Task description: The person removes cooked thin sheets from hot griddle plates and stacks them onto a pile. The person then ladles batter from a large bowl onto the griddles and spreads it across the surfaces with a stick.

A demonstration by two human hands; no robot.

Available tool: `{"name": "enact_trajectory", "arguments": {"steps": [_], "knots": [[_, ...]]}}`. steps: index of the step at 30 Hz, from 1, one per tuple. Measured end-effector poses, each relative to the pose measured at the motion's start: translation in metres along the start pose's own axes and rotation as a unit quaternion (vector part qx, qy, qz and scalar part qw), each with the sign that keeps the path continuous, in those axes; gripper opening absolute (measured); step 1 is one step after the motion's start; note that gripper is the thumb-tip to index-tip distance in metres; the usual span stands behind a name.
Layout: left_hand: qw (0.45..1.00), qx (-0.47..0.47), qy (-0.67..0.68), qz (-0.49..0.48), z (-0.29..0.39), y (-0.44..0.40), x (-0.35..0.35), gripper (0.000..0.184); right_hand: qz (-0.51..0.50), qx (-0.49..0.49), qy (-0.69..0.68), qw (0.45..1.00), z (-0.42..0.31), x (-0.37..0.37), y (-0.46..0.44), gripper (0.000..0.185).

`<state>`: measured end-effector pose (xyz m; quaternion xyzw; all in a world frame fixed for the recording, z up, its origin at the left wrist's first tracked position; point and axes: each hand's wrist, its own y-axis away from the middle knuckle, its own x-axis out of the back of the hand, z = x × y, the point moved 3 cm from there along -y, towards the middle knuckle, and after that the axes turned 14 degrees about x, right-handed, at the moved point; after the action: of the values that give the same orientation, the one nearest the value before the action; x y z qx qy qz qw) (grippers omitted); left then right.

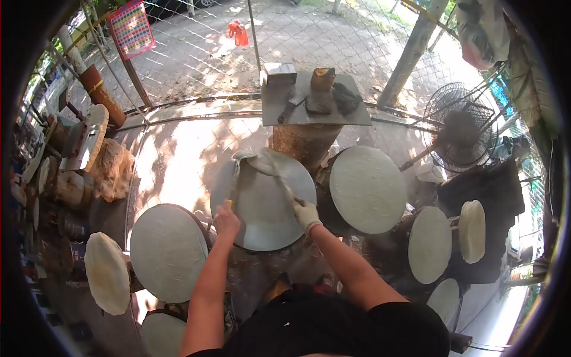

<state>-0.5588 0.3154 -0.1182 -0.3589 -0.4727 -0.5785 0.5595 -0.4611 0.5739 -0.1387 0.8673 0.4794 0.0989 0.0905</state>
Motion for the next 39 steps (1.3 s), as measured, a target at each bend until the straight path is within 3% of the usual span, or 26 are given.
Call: {"name": "enact_trajectory", "arguments": {"steps": [1,2,5,6,9,10,13,14,16,17,18,22,25,26,30,33,34,37,38,39], "knots": [[1.0,0.003,-0.003,-0.004,-0.007,-0.002,0.011,0.052,0.034,0.075,0.024,0.996,0.008,0.004,-0.001,0.034],[1.0,0.008,-0.005,-0.009,-0.014,-0.003,0.017,0.055,0.051,0.027,0.027,0.998,0.04,0.004,-0.005,0.033],[1.0,0.001,-0.018,0.006,-0.034,0.0,0.019,0.059,-0.026,0.177,0.175,0.968,0.056,-0.042,-0.022,0.034],[0.999,0.003,-0.027,0.017,-0.039,0.001,0.02,0.06,-0.108,-0.039,0.056,0.992,-0.005,-0.048,-0.005,0.038],[0.998,0.005,-0.045,0.043,-0.058,0.007,0.026,0.06,-0.118,0.077,0.12,0.983,-0.006,-0.017,-0.027,0.04],[0.998,0.008,-0.04,0.053,-0.064,0.009,0.032,0.06,-0.085,0.032,0.1,0.991,0.004,-0.004,-0.026,0.042],[0.997,0.0,-0.041,0.072,-0.077,0.013,0.034,0.057,-0.019,0.092,0.224,0.97,0.042,-0.023,-0.026,0.04],[0.996,-0.006,-0.045,0.077,-0.079,0.015,0.033,0.056,-0.043,0.251,0.249,0.934,0.062,-0.042,-0.04,0.04],[0.996,0.002,-0.04,0.078,-0.082,0.029,0.043,0.056,-0.172,0.035,0.15,0.973,0.008,-0.047,-0.031,0.037],[0.996,0.005,-0.037,0.08,-0.084,0.035,0.05,0.056,-0.233,-0.073,0.096,0.965,-0.023,-0.046,-0.022,0.036],[0.996,0.016,-0.04,0.082,-0.091,0.042,0.055,0.055,-0.247,-0.071,0.113,0.96,-0.036,-0.031,-0.022,0.035],[0.995,0.043,-0.042,0.079,-0.114,0.071,0.059,0.055,-0.127,0.097,0.14,0.977,-0.008,-0.003,-0.039,0.036],[0.995,0.044,-0.027,0.086,-0.108,0.093,0.062,0.058,-0.242,0.071,0.215,0.944,-0.011,-0.045,-0.038,0.035],[0.995,0.043,-0.02,0.09,-0.105,0.102,0.065,0.059,-0.294,0.054,0.18,0.937,-0.028,-0.046,-0.03,0.035],[0.993,0.113,0.009,0.045,-0.121,0.141,0.068,0.058,-0.328,0.005,0.17,0.929,-0.043,0.01,-0.041,0.038],[0.986,0.111,0.101,0.077,-0.127,0.164,0.055,0.053,-0.128,0.084,0.102,0.983,-0.034,0.008,-0.069,0.039],[0.981,0.095,0.136,0.105,-0.124,0.165,0.044,0.05,-0.212,0.235,0.24,0.918,0.004,-0.007,-0.1,0.039],[0.953,0.046,0.233,0.189,-0.107,0.17,0.024,0.045,-0.441,-0.039,0.168,0.881,-0.049,-0.029,-0.057,0.038],[0.939,0.029,0.264,0.22,-0.102,0.17,0.022,0.044,-0.459,-0.077,0.176,0.868,-0.053,-0.018,-0.056,0.037],[0.928,0.085,0.319,0.172,-0.109,0.175,0.013,0.041,-0.437,-0.067,0.173,0.88,-0.05,-0.006,-0.062,0.037]]}}
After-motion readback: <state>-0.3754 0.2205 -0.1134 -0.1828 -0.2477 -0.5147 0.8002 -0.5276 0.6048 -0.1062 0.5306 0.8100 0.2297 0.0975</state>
